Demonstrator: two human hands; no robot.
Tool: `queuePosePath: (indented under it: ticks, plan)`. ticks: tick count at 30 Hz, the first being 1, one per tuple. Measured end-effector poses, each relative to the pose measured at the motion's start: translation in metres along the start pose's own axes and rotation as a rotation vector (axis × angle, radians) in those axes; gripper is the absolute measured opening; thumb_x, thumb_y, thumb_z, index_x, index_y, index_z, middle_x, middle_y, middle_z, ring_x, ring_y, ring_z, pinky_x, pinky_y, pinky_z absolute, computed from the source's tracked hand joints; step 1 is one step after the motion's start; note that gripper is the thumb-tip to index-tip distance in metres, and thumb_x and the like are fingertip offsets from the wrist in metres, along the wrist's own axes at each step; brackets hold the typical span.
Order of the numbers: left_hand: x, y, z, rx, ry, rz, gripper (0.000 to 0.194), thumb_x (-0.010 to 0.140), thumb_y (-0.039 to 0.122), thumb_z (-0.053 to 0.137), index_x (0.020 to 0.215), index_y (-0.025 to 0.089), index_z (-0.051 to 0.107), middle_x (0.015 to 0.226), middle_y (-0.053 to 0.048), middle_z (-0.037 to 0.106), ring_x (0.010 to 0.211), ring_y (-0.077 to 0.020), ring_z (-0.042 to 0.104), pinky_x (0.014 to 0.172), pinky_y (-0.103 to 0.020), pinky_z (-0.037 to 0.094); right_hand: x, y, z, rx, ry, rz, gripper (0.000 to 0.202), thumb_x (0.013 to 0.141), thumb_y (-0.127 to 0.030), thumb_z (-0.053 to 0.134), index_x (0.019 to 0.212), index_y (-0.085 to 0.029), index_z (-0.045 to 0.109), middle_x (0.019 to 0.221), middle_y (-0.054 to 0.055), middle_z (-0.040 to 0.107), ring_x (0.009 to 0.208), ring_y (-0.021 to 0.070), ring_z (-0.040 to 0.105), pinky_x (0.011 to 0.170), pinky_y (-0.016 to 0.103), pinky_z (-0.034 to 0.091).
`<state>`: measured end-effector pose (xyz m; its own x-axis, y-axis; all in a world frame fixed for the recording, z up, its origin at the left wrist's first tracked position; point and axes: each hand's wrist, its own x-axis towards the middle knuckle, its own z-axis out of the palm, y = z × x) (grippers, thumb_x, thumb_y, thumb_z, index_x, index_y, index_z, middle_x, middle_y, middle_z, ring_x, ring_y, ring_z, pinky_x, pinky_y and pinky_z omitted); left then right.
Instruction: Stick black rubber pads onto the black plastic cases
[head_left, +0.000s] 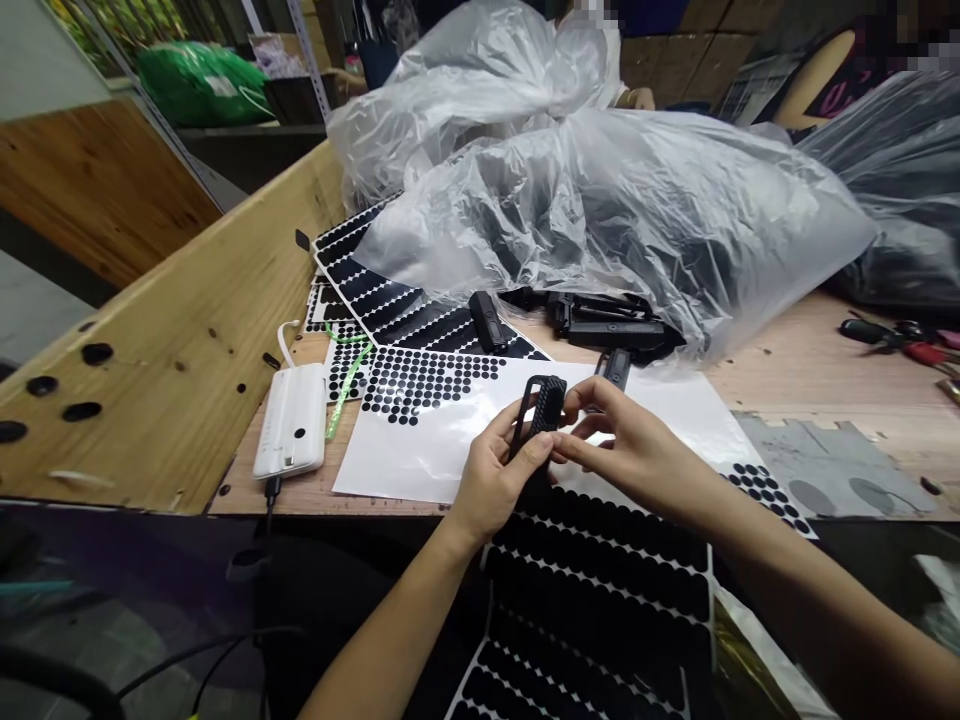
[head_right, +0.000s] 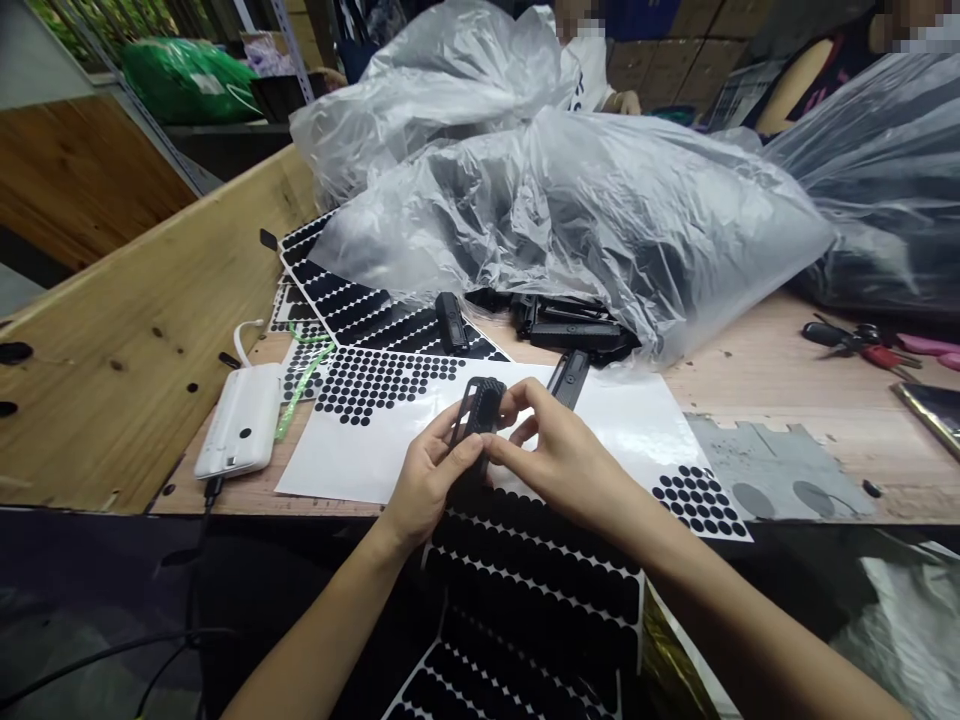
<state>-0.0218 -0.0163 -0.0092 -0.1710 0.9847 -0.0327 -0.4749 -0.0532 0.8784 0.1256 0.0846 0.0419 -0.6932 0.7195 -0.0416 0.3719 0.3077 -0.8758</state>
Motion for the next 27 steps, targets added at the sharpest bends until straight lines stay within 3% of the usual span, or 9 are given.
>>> queuePosePath:
  ticks: [2, 5, 7, 10, 13, 15, 17, 22, 27]
  plan:
    - [0.000, 0.001, 0.001, -0.038, 0.022, 0.002, 0.050, 0.094, 0.039, 0.070, 0.137, 0.017, 0.058, 0.110, -0.012, 0.073, 0.071, -0.0121, 0.066, 0.064, -0.024, 0.056, 0.010, 0.012, -0.009, -0.150, 0.149, 0.080, 0.041, 0.092, -0.062, 0.061, 0.102, -0.023, 0.052, 0.104, 0.009, 0.067, 0.081, 0.0241, 0.067, 0.064, 0.037, 0.054]
    - [0.001, 0.002, 0.001, -0.119, 0.058, 0.005, 0.050, 0.096, 0.040, 0.067, 0.137, 0.018, 0.048, 0.120, -0.016, 0.070, 0.075, -0.0142, 0.068, 0.059, -0.023, 0.055, 0.029, 0.034, -0.025, -0.593, 0.451, 0.286, 0.053, 0.090, -0.070, 0.053, 0.106, -0.020, 0.053, 0.105, 0.017, 0.069, 0.086, 0.0332, 0.067, 0.065, 0.042, 0.050]
    - [0.001, 0.003, 0.000, -0.137, 0.067, 0.015, 0.050, 0.097, 0.041, 0.065, 0.137, 0.021, 0.042, 0.120, -0.014, 0.070, 0.075, -0.0157, 0.070, 0.056, -0.024, 0.055, 0.037, 0.046, -0.034, -0.756, 0.433, 0.402, 0.064, 0.085, -0.074, 0.054, 0.114, -0.017, 0.053, 0.102, 0.020, 0.071, 0.088, 0.0391, 0.067, 0.066, 0.046, 0.049]
    - [0.001, 0.004, 0.001, -0.149, 0.077, 0.024, 0.049, 0.098, 0.041, 0.063, 0.137, 0.024, 0.038, 0.113, -0.008, 0.067, 0.073, -0.0152, 0.069, 0.056, -0.025, 0.056, 0.041, 0.052, -0.046, -0.745, 0.360, 0.425, 0.067, 0.081, -0.063, 0.065, 0.125, -0.015, 0.051, 0.095, 0.016, 0.074, 0.090, 0.0412, 0.069, 0.072, 0.049, 0.052]
    - [0.001, 0.005, 0.002, -0.176, 0.098, 0.023, 0.049, 0.098, 0.041, 0.063, 0.136, 0.026, 0.038, 0.112, -0.006, 0.062, 0.079, -0.0169, 0.070, 0.061, -0.028, 0.059, 0.033, 0.040, -0.049, -0.447, 0.336, 0.360, 0.059, 0.077, -0.046, 0.072, 0.124, -0.017, 0.051, 0.096, 0.013, 0.074, 0.087, 0.0356, 0.073, 0.075, 0.049, 0.058]
    - [0.000, 0.004, 0.003, -0.184, 0.112, 0.021, 0.049, 0.097, 0.041, 0.065, 0.135, 0.026, 0.038, 0.119, -0.007, 0.060, 0.093, -0.0207, 0.071, 0.070, -0.033, 0.062, 0.024, 0.027, -0.042, -0.131, 0.272, 0.302, 0.054, 0.078, -0.042, 0.074, 0.121, -0.019, 0.052, 0.098, 0.012, 0.072, 0.080, 0.0303, 0.074, 0.070, 0.045, 0.062]
    - [0.000, 0.002, 0.003, -0.169, 0.121, 0.010, 0.048, 0.096, 0.041, 0.067, 0.132, 0.026, 0.040, 0.128, -0.008, 0.057, 0.108, -0.0240, 0.069, 0.082, -0.037, 0.062, 0.015, 0.014, -0.027, 0.033, 0.196, 0.190, 0.053, 0.079, -0.043, 0.076, 0.121, -0.021, 0.052, 0.100, 0.010, 0.071, 0.078, 0.0268, 0.075, 0.067, 0.042, 0.064]
    - [0.003, -0.002, 0.001, -0.161, 0.103, 0.001, 0.044, 0.094, 0.036, 0.072, 0.126, 0.023, 0.045, 0.128, -0.009, 0.063, 0.118, -0.0241, 0.065, 0.096, -0.038, 0.056, 0.002, 0.000, 0.016, -0.049, 0.063, -0.089, 0.032, 0.090, -0.035, 0.068, 0.117, -0.024, 0.056, 0.107, 0.008, 0.071, 0.091, 0.0235, 0.071, 0.081, 0.042, 0.063]
    - [0.004, 0.002, 0.002, -0.287, 0.142, -0.010, 0.043, 0.098, 0.039, 0.064, 0.134, 0.024, 0.046, 0.123, -0.007, 0.067, 0.116, -0.0240, 0.066, 0.096, -0.037, 0.055, -0.008, -0.008, 0.021, -0.321, 0.136, -0.323, 0.027, 0.090, -0.015, 0.057, 0.115, -0.025, 0.060, 0.106, 0.007, 0.069, 0.097, 0.0243, 0.066, 0.087, 0.043, 0.056]
